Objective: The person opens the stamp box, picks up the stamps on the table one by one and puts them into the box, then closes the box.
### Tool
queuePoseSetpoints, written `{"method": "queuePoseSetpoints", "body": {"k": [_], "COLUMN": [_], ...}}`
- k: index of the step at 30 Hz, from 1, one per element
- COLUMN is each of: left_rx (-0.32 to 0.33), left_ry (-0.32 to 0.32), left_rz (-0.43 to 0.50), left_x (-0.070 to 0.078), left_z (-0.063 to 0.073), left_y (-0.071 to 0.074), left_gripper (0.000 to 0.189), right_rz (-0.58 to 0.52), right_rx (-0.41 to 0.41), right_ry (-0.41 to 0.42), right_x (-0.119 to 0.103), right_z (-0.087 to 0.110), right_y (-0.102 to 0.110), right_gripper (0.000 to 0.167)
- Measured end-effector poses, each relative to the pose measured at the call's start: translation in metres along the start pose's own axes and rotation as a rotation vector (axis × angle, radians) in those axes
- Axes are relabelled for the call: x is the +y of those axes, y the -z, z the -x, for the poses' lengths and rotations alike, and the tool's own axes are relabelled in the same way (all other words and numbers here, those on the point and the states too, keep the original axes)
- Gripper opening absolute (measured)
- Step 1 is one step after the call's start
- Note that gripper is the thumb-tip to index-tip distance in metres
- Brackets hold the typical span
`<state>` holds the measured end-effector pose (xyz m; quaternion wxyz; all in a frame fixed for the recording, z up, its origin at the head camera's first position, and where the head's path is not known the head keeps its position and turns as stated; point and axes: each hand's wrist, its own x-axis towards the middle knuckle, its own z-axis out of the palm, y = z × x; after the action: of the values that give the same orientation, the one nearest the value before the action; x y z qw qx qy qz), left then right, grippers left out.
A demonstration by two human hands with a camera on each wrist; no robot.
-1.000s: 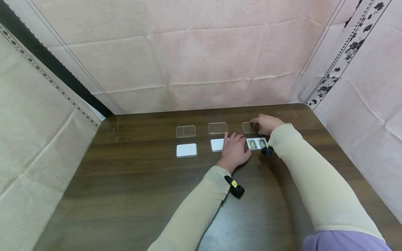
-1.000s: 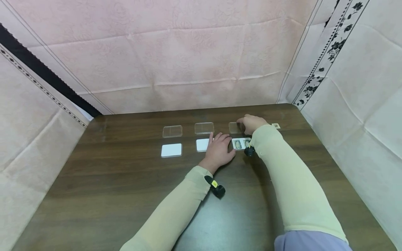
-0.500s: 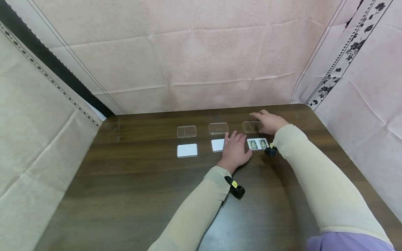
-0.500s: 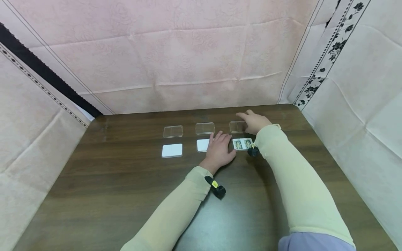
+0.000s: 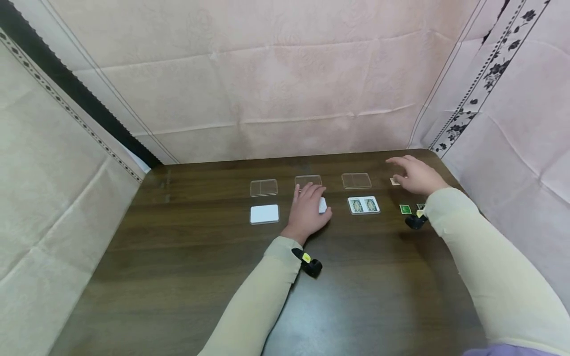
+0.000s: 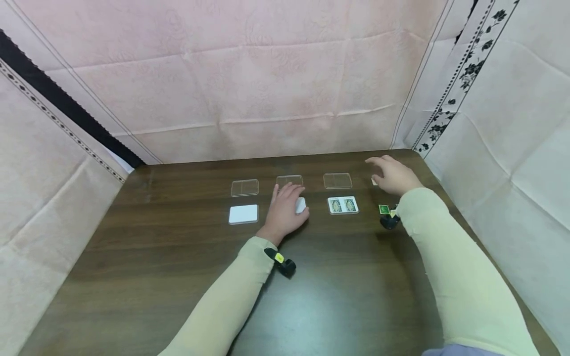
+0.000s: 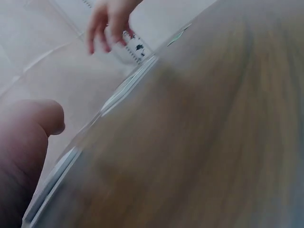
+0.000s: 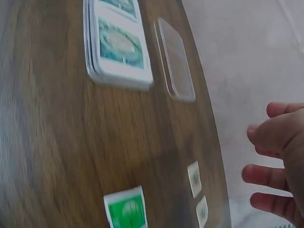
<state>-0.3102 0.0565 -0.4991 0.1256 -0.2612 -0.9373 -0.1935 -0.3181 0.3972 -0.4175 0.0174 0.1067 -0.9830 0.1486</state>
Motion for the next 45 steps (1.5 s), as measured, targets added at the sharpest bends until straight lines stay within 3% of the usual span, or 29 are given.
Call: {"method": "queuePoseSetpoints", "body": {"k": [9,20,27,32,37,45], "left_rx": [-0.054,-0.083,-0.109,-0.131,-0.132,-0.126], "left_ry": [0.045,0.102,0.114,0.123,0.125,0.114], "left_rz": [0.001,-0.129,-0.168,-0.168,-0.158,-0.168], "left_x": [-0.032,-0.048,-0.051,-0.051,-0.051,-0.052], "left_z": [0.014,0.024,0.027,0.028,0.028,0.029], "left_y": [0.015,0.023,0.026,0.026,0.026,0.026], "left_gripper": [0.069,0.078,0.078,0.077,0.07,0.064], "right_rz": [-0.016,0.011,0.038,0.062,0.074,0.075], "right_rx": [0.027,-0.004,-0.021,0.01,0.056,0.02], "right_ry": [-0.025,-0.146,-0.144,-0.166,-0.178,-0.198], "right_x": [0.021,0.045,0.054,0.052,0.047,0.039], "right_z": [0.013,0.006,0.005,0.002,-0.003,-0.013], "right_y": [0.004,-0.029,-0.043,-0.052,-0.05,-0.044], "right_gripper": [0.047,0.041,0.045,0.048,0.038,0.027]}}
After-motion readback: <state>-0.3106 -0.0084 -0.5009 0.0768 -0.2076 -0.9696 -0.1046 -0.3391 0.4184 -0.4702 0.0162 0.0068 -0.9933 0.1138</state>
